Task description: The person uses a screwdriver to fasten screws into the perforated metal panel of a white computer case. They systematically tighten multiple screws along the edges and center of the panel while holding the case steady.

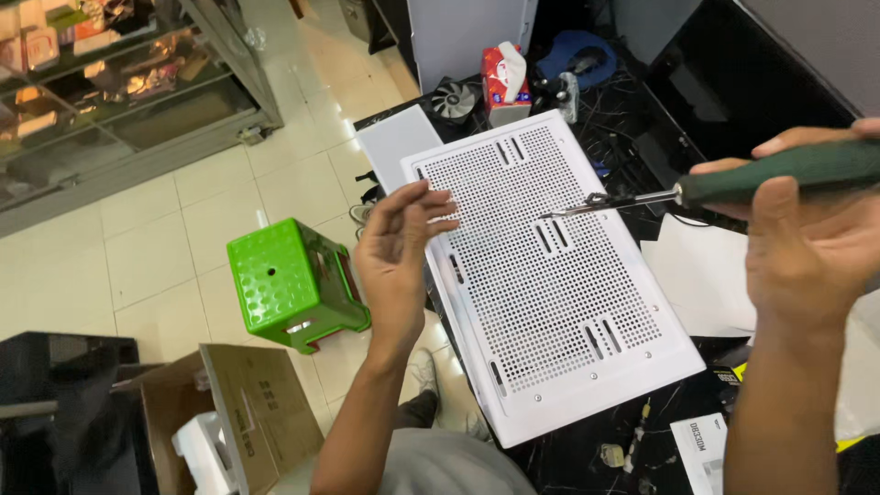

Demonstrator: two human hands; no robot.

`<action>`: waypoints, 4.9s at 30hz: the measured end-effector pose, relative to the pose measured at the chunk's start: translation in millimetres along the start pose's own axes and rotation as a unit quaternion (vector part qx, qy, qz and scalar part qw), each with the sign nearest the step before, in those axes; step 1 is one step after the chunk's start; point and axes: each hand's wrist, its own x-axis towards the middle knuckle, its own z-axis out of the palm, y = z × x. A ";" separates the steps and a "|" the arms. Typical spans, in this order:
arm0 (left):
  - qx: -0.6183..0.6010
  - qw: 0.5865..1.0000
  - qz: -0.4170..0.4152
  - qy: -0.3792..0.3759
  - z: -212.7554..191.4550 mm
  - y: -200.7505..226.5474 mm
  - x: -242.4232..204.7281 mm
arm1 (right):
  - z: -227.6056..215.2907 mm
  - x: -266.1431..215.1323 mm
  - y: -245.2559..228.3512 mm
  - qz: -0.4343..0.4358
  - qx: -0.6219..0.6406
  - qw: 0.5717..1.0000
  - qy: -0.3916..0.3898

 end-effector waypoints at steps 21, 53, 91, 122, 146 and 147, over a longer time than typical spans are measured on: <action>-0.133 0.895 -0.369 0.213 -7.8 -29.8 -66.3 | 36.7 43.5 -43.3 -0.071 -0.117 0.965 -0.224; -0.528 0.725 -0.442 -0.010 -9.4 -83.6 -70.0 | 46.7 52.0 -59.9 -0.065 -0.186 0.934 -0.297; -0.417 0.803 -0.425 0.013 0.3 -75.6 -58.4 | 65.5 76.7 -82.0 -0.060 -0.354 0.874 -0.327; -0.449 0.794 -0.410 0.005 -0.7 -80.9 -57.6 | 73.0 63.1 -86.2 -0.071 -0.278 0.881 -0.377; -0.437 0.795 -0.422 0.008 0.2 -79.8 -54.8 | 71.2 61.9 -77.1 0.054 -0.305 0.894 -0.323; -0.446 0.795 -0.412 0.000 2.0 -78.6 -53.1 | 70.4 51.4 -62.2 -0.066 -0.384 0.890 -0.238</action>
